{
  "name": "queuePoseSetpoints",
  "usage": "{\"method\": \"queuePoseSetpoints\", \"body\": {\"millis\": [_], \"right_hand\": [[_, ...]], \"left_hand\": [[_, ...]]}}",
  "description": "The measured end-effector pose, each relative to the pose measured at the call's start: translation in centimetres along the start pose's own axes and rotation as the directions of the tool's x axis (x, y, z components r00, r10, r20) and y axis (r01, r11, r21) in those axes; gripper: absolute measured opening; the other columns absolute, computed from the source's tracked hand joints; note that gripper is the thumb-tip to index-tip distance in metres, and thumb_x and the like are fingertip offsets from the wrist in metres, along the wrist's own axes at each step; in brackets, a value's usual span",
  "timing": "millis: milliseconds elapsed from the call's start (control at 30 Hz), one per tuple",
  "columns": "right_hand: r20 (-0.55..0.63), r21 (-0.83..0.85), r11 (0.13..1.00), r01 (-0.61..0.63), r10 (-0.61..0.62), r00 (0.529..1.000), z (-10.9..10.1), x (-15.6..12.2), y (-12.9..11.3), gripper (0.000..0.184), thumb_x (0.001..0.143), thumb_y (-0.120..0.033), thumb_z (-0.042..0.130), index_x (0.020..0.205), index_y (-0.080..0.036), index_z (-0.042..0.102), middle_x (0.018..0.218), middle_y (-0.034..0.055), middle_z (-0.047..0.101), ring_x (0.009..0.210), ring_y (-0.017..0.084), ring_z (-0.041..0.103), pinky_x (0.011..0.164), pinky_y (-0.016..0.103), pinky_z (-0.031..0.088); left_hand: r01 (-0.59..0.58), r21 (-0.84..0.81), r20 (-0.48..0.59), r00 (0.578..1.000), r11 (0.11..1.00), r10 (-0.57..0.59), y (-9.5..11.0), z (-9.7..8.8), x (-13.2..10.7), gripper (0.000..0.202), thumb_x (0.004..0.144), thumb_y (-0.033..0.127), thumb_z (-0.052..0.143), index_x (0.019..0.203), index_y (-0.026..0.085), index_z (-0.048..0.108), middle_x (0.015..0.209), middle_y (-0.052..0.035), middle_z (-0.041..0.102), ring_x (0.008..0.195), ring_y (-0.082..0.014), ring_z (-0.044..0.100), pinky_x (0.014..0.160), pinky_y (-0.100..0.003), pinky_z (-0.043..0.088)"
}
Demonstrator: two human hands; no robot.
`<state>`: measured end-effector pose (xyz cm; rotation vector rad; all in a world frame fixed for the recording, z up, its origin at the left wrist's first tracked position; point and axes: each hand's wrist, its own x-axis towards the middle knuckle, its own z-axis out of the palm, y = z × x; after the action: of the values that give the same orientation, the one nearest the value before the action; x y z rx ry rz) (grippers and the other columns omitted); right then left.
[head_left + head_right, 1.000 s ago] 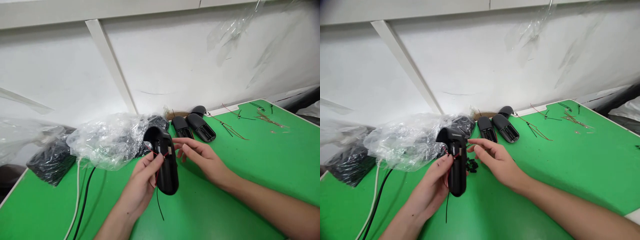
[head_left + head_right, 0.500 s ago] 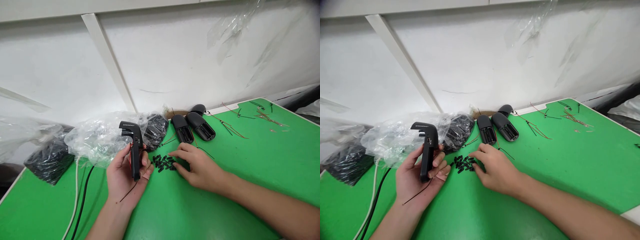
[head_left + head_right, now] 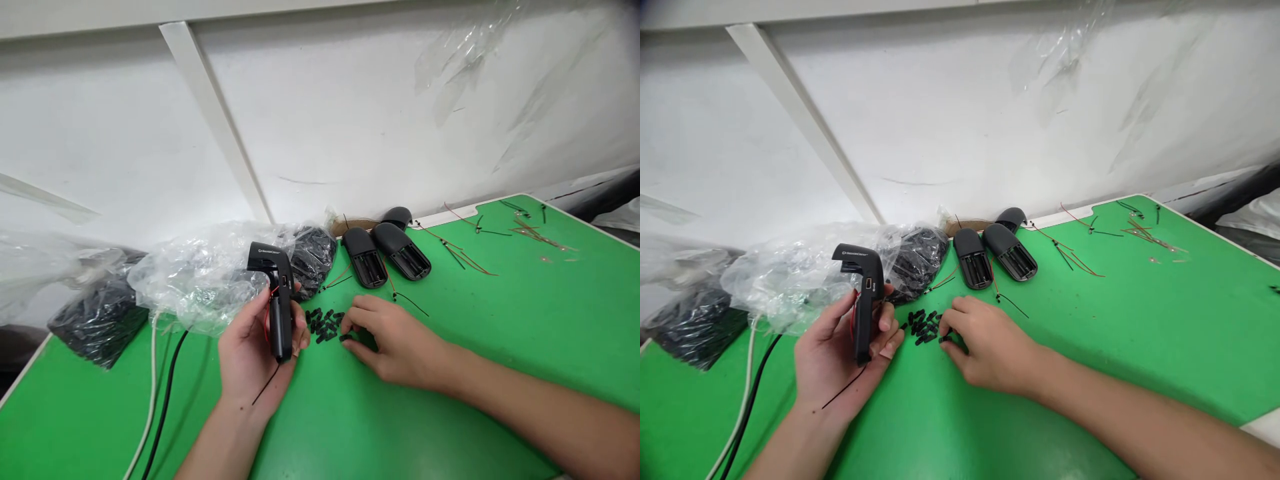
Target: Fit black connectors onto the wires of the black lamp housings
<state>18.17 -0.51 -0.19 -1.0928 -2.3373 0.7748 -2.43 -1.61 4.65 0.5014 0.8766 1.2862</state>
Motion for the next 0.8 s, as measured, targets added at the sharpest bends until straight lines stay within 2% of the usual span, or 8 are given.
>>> {"method": "queuePoseSetpoints", "body": {"millis": [233,333,400,500,567,633,800], "right_hand": [[-0.023,0.043,0.999,0.005,-0.004,1.000,0.2,0.1,0.1,0.003,0.094,-0.015,0.059,0.096,-0.015,0.061,0.095,0.0060,0.058,0.090,0.019,0.053,0.077,0.033,0.042],[-0.066,0.133,0.991,-0.017,0.026,0.997,-0.2,0.3,-0.1,0.003,0.094,-0.019,0.061,0.094,-0.015,0.062,0.091,0.0049,0.062,0.085,0.017,0.054,0.074,0.031,0.042],[-0.072,0.242,0.968,-0.065,0.085,0.994,-0.5,0.3,-0.4,0.007,0.094,-0.023,0.063,0.091,-0.016,0.064,0.084,0.0027,0.064,0.076,0.015,0.055,0.069,0.030,0.042],[-0.064,0.436,0.891,-0.127,0.171,0.983,-0.7,0.4,-0.7,0.012,0.094,-0.028,0.066,0.089,-0.018,0.067,0.078,0.0012,0.064,0.071,0.014,0.056,0.066,0.029,0.044],[-0.073,0.540,0.831,-0.134,0.204,0.976,-0.7,0.5,-0.7,0.013,0.092,-0.031,0.068,0.090,-0.018,0.069,0.080,0.0020,0.066,0.074,0.015,0.057,0.069,0.030,0.047],[-0.066,0.627,0.766,-0.144,0.236,0.970,-0.7,0.6,-0.6,0.014,0.091,-0.032,0.070,0.091,-0.018,0.070,0.082,0.0029,0.066,0.076,0.015,0.058,0.071,0.030,0.047],[0.001,0.808,0.565,-0.167,0.282,0.959,-0.9,1.0,-0.4,0.017,0.085,-0.029,0.075,0.095,-0.016,0.070,0.088,0.0044,0.069,0.080,0.015,0.061,0.075,0.030,0.048]], "left_hand": [[-0.006,0.104,-0.047,0.999,0.995,0.011,-0.5,-0.1,0.1,0.031,0.090,0.038,0.062,0.098,0.009,0.071,0.070,-0.0105,0.065,0.047,-0.0142,0.050,0.051,-0.028,0.046],[0.011,0.140,-0.120,0.993,0.990,0.006,-0.6,0.1,-0.1,0.032,0.082,0.040,0.071,0.094,0.011,0.069,0.077,-0.0140,0.070,0.055,-0.0191,0.060,0.054,-0.030,0.050],[0.020,0.157,-0.172,0.985,0.987,0.007,-0.7,0.2,-0.1,0.035,0.074,0.041,0.079,0.091,0.012,0.068,0.079,-0.0134,0.071,0.060,-0.0220,0.064,0.056,-0.031,0.053],[0.007,0.154,-0.243,0.969,0.988,0.031,-1.0,0.2,0.0,0.041,0.062,0.039,0.088,0.086,0.013,0.068,0.077,-0.0072,0.069,0.064,-0.0222,0.065,0.058,-0.032,0.055],[0.005,0.151,-0.245,0.969,0.988,0.032,-1.2,0.3,0.0,0.041,0.060,0.039,0.090,0.086,0.015,0.069,0.077,-0.0041,0.067,0.063,-0.0211,0.065,0.058,-0.032,0.055],[0.016,0.161,-0.205,0.979,0.987,0.017,-1.4,0.3,0.0,0.040,0.063,0.039,0.089,0.088,0.015,0.070,0.077,-0.0030,0.066,0.064,-0.0193,0.065,0.060,-0.031,0.055],[0.022,0.246,-0.143,0.990,0.969,0.014,-1.8,0.4,-0.1,0.035,0.072,0.038,0.086,0.095,0.014,0.074,0.087,-0.0038,0.068,0.070,-0.0108,0.061,0.063,-0.019,0.049]]}}
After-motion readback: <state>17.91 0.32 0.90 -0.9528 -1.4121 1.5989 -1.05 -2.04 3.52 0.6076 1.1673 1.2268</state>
